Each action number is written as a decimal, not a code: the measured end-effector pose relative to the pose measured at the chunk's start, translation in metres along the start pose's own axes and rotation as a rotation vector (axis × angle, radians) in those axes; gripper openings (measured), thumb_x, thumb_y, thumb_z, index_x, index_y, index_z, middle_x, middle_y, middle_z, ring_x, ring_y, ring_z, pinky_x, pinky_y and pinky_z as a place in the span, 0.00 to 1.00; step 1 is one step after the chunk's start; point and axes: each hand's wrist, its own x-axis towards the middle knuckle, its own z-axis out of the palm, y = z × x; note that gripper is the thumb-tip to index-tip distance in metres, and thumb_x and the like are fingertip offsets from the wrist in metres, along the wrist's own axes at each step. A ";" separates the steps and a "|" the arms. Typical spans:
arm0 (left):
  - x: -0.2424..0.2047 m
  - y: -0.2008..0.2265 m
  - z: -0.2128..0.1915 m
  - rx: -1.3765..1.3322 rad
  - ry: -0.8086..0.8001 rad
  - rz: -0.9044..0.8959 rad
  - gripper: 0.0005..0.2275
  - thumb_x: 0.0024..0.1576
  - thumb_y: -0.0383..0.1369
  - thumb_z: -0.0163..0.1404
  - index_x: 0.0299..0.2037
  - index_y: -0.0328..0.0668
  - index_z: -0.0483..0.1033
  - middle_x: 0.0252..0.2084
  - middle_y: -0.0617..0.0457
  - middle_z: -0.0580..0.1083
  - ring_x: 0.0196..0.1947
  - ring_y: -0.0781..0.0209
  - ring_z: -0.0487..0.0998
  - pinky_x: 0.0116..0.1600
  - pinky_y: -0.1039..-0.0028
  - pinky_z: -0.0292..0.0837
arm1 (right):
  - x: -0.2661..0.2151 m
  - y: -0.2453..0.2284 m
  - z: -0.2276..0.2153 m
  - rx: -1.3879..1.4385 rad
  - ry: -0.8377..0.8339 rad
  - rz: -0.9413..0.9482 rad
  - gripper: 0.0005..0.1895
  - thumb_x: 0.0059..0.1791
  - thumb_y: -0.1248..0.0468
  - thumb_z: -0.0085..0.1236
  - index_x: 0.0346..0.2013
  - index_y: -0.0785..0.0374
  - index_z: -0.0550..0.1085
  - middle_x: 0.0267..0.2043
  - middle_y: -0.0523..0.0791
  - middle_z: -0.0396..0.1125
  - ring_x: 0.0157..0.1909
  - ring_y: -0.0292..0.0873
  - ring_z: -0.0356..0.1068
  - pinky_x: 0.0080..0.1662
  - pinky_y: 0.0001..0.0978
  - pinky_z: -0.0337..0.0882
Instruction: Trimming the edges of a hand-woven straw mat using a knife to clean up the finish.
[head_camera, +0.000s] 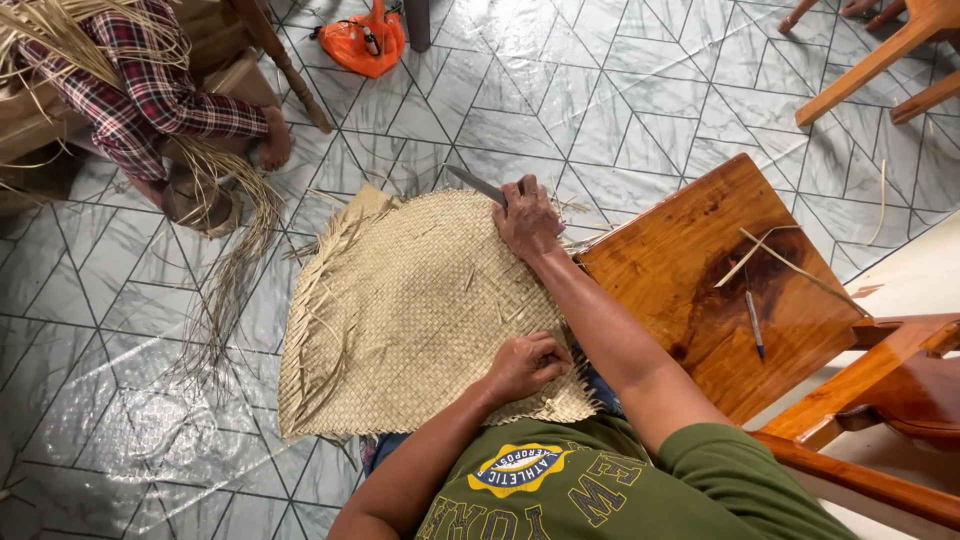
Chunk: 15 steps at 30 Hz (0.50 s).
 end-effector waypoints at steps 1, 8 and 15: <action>0.001 0.000 -0.001 0.001 -0.001 0.004 0.05 0.50 0.37 0.55 0.32 0.50 0.76 0.28 0.53 0.72 0.29 0.50 0.76 0.32 0.67 0.70 | 0.001 0.000 0.000 0.000 -0.002 -0.003 0.13 0.45 0.53 0.53 0.39 0.54 0.66 0.38 0.44 0.54 0.39 0.49 0.64 0.35 0.44 0.74; -0.004 0.002 -0.001 -0.021 -0.002 -0.008 0.04 0.49 0.36 0.55 0.32 0.50 0.76 0.30 0.53 0.73 0.31 0.50 0.77 0.34 0.67 0.70 | -0.003 0.000 0.002 0.015 -0.020 -0.010 0.13 0.45 0.53 0.52 0.39 0.54 0.66 0.39 0.43 0.54 0.40 0.48 0.64 0.37 0.42 0.74; -0.004 -0.003 0.001 -0.014 0.001 -0.006 0.04 0.50 0.36 0.55 0.32 0.50 0.75 0.30 0.53 0.73 0.32 0.50 0.77 0.34 0.67 0.71 | -0.001 0.002 0.005 -0.023 -0.011 -0.037 0.13 0.45 0.53 0.52 0.39 0.54 0.67 0.38 0.44 0.55 0.39 0.49 0.64 0.34 0.42 0.74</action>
